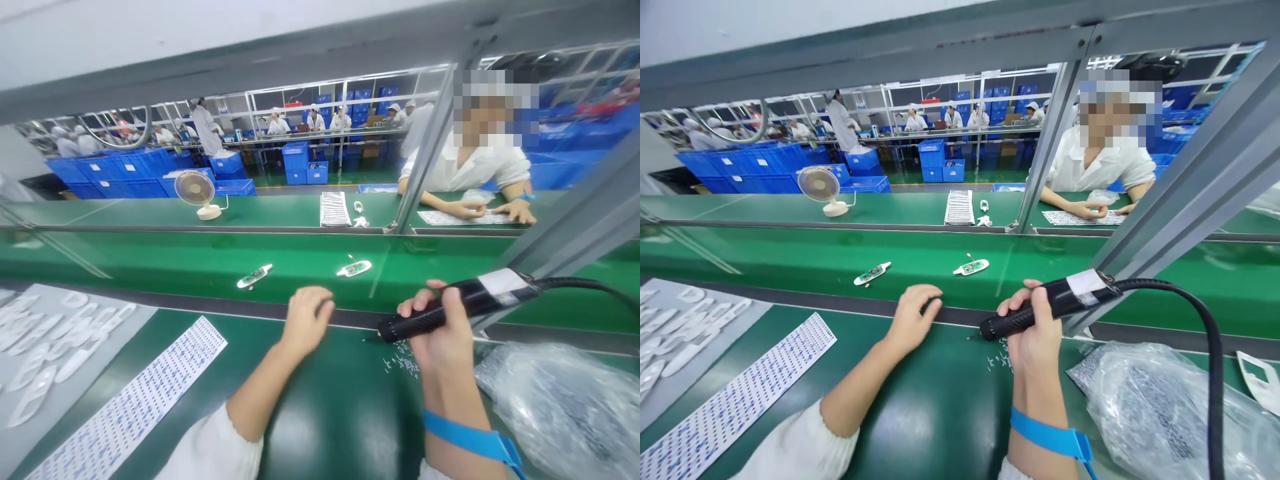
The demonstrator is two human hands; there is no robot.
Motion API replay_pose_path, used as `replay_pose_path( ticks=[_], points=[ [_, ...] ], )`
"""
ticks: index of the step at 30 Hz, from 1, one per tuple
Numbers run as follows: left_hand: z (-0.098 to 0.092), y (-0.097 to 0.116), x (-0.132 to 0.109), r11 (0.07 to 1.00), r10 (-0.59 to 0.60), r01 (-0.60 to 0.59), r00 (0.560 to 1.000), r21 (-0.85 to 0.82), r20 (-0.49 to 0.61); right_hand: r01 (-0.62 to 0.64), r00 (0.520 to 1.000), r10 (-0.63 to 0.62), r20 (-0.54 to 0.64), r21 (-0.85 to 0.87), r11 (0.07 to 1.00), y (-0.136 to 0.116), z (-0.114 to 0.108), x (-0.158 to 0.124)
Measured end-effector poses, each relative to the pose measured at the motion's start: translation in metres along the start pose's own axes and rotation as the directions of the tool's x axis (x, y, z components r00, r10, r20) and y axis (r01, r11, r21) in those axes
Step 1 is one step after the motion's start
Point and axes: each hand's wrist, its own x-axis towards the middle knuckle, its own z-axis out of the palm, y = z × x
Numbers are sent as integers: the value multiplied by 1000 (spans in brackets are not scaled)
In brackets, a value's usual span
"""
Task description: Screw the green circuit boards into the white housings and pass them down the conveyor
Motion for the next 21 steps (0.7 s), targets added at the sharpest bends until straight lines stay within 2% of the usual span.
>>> replay_pose_path(
  ticks=[2, 4, 7, 9, 12, 15, 16, 18, 20, 21],
  points=[
    [-25, -34, 22, 961, -165, 175, 984, 214, -66, 2, 1000, -2, 6, 29, 1000, 0, -1, 0],
    [-49, -66, 40, 903, -269, 296, 955, 310, -128, 6, 1000, -6, 7, 48, 999, 1, -1, 1],
    [-74, -97, 52, 869, -329, 339, 940, 359, -92, -1, 1000, 2, -8, 62, 998, 2, 1, 1],
    [-81, -102, 55, 870, -337, 325, 941, 371, -34, -6, 1000, 8, -22, 65, 998, 3, 1, 0],
    [-81, -91, 57, 880, -332, 309, 943, 360, 3, -6, 1000, 8, -30, 77, 997, 3, 1, 0],
    [-70, -66, 51, 906, -322, 305, 947, 295, 12, -4, 1000, 3, 9, 73, 997, 3, -2, 1],
    [-63, -56, 45, 926, -320, 308, 947, 217, 20, -8, 999, 5, 35, 64, 998, 3, -3, 1],
    [-44, -35, 26, 945, -323, 324, 946, -45, 42, -19, 996, 15, 89, 42, 999, 3, -5, 0],
    [-23, -16, 1, 888, -338, 339, 939, -309, 59, -18, 992, 16, 127, 14, 1000, 3, -5, 0],
    [-14, -8, -11, 863, -346, 342, 936, -373, 59, -11, 990, 11, 142, -3, 1000, 2, -5, -1]
  ],
)
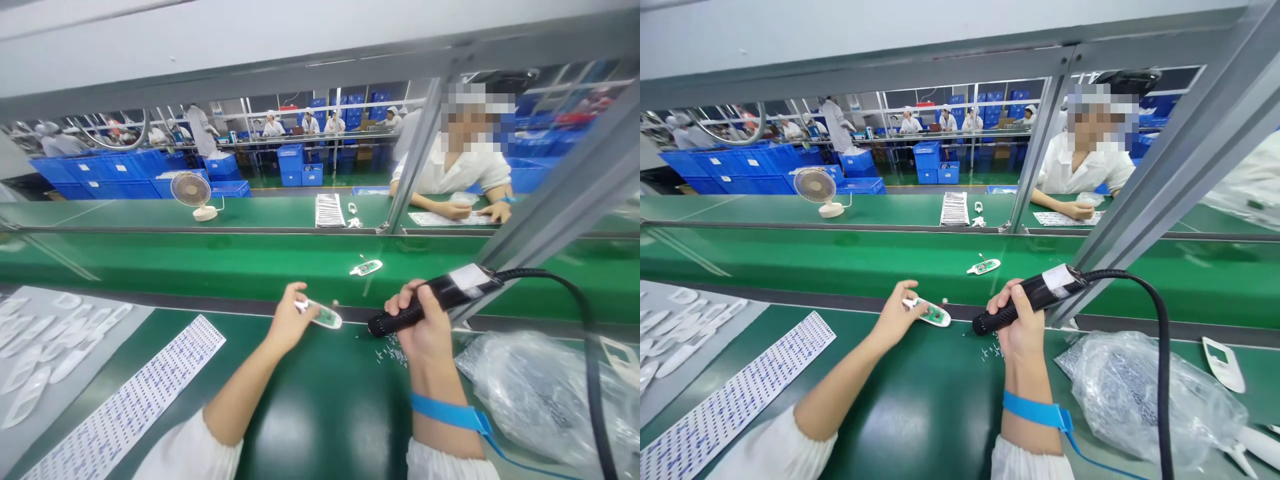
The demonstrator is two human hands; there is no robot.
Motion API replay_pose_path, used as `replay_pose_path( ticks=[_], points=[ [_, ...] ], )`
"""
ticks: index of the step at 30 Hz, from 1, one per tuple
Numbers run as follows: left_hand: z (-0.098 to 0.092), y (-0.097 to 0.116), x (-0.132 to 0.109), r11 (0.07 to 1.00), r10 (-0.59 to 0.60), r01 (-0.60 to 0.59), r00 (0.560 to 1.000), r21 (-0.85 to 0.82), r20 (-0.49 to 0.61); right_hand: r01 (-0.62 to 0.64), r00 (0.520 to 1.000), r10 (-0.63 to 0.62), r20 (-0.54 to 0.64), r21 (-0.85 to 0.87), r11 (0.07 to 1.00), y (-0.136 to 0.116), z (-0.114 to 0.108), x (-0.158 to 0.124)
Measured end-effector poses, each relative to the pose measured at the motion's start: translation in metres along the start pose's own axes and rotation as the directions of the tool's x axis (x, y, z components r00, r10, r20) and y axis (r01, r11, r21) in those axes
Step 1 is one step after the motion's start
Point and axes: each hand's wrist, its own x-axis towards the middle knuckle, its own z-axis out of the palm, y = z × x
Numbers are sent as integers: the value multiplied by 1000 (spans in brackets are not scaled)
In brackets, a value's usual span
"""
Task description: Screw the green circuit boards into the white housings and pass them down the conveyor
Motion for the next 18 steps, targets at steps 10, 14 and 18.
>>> replay_pose_path(
  ticks=[10, 14, 18],
  points=[
    [24, 5, -49, 885, 287, -349, 930, 308, 228, 104, 978, -85, 190, -95, 990, -8, 24, -10],
    [25, 8, -51, 861, 316, -413, 892, 298, 323, 82, 962, -38, 270, -152, 985, -1, 31, -14],
    [26, 7, -50, 860, 315, -421, 882, 287, 351, 68, 952, -4, 305, -198, 978, 3, 37, -17]
  ],
)
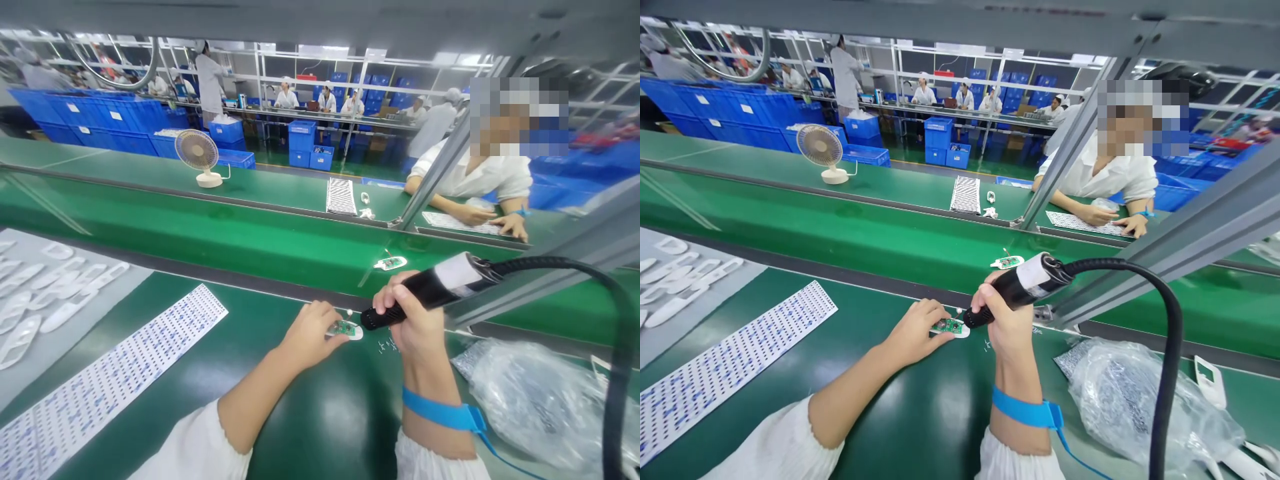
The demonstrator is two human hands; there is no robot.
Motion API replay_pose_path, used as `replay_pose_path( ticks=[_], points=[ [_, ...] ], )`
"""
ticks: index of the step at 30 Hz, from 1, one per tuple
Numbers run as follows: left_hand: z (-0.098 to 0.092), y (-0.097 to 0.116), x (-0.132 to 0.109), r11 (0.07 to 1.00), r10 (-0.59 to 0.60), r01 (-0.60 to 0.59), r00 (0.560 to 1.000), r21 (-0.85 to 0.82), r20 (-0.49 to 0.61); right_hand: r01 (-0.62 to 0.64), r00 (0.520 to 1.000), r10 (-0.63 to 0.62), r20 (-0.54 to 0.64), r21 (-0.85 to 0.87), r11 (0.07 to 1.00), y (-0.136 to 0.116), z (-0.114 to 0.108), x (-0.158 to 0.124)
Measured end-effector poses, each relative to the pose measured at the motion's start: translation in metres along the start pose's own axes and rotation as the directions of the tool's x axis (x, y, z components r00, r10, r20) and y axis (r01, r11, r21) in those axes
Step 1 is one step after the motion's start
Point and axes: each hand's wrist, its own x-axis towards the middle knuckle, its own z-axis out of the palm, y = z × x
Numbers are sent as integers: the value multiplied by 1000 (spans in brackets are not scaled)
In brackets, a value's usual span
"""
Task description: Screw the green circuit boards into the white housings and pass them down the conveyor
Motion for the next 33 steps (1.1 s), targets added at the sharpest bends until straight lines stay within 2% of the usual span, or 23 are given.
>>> replay_pose_path(
  ticks=[8, 18, 33],
  points=[
    [-2, 2, 0, 1000, -17, 17, 1000, 8, 25, -25, 998, 27, 50, -45, 999, 6, 4, 0],
    [-1, 3, 1, 1000, 19, -18, 999, -18, 28, -66, 994, 77, 82, -132, 989, 9, 9, -2],
    [3, 2, 1, 1000, 13, -13, 1000, -25, 12, -97, 982, 124, 141, -184, 978, 12, 4, -2]
  ],
)
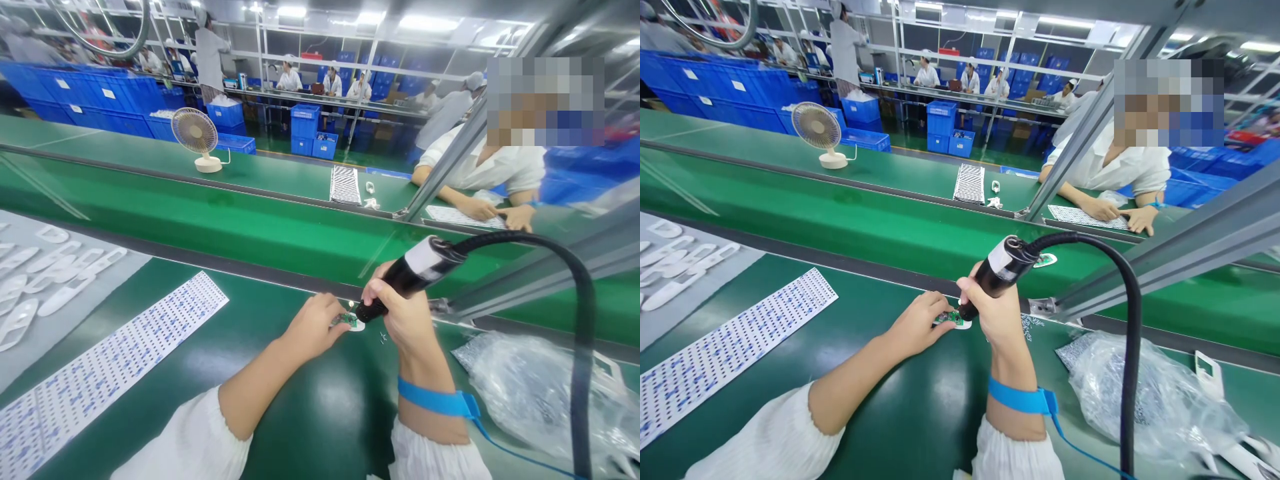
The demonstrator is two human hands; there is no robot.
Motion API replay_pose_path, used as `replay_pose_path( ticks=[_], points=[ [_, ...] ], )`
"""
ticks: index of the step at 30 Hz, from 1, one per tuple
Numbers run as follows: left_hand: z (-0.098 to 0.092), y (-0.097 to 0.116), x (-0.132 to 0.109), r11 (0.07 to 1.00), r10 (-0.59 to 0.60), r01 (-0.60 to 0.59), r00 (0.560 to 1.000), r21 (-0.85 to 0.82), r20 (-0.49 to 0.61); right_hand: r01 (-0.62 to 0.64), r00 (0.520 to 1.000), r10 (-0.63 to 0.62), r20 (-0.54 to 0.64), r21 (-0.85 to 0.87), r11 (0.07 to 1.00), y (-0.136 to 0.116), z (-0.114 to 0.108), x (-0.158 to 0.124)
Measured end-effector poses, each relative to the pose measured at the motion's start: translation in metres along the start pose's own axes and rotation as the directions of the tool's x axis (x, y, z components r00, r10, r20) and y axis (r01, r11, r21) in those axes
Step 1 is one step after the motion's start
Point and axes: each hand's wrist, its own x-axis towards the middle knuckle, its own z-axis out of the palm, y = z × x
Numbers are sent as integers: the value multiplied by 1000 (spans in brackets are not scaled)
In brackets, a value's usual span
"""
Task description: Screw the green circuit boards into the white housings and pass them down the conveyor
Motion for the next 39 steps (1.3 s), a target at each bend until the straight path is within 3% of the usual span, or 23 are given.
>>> replay_pose_path(
  ticks=[13, 16, 19, 22, 26, 28, 30, 35, 39],
  points=[
    [1, -2, -2, 1000, 10, -10, 1000, -5, -14, 7, 1000, -7, -13, 38, 999, 2, -3, 1],
    [1, -3, -2, 1000, 16, -16, 999, -16, -35, 7, 998, -3, -55, 76, 997, -1, -3, 1],
    [-1, -2, -2, 999, 20, -22, 999, -40, -46, 100, 986, -78, -145, 148, 984, -9, -6, 3],
    [-1, -1, -4, 998, 21, -24, 999, -58, -46, 229, 912, -169, -375, 122, 966, -15, -15, 5],
    [-1, -6, 2, 999, 22, -23, 999, -31, -47, 209, 712, -179, -679, -39, 977, -10, -32, 7],
    [-5, -16, 17, 1000, 22, -23, 998, -8, -58, 159, 643, -146, -752, -56, 986, -5, -39, 8],
    [-13, -31, 42, 1000, 11, -9, 997, 26, -72, 134, 614, -113, -781, -38, 990, -2, -44, 8],
    [-42, -83, 118, 969, -176, 203, 967, 141, -187, 116, 608, -102, -787, -39, 993, -4, -45, 8],
    [-54, -115, 147, 927, -284, 337, 919, 167, -275, 105, 608, -112, -786, -61, 993, -6, -45, 7]
  ],
)
